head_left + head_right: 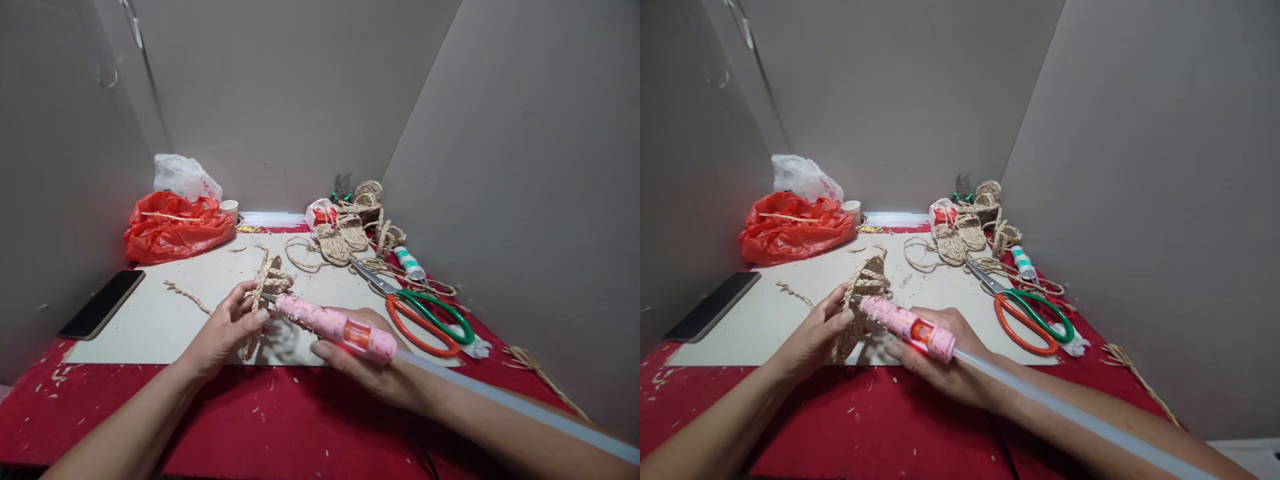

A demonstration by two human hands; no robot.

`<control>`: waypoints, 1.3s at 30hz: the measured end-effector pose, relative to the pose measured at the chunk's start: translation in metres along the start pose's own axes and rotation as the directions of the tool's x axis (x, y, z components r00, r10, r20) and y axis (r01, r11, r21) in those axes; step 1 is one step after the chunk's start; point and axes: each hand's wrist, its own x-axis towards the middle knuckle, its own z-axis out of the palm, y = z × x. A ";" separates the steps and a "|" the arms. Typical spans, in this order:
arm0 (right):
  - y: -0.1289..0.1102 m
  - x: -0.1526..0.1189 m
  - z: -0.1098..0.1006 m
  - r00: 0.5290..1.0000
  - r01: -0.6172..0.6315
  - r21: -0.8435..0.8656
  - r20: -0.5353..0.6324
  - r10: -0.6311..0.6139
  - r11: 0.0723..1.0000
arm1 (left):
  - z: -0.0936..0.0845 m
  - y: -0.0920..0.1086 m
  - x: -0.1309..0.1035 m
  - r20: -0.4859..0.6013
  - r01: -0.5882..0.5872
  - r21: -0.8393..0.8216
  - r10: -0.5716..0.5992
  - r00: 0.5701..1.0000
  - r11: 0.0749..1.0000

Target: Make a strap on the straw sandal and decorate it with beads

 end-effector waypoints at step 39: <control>-0.002 -0.001 0.003 0.999 0.037 -0.151 0.014 -0.035 0.988 | 0.001 -0.007 -0.003 -0.300 -0.041 0.870 0.594 0.747 0.491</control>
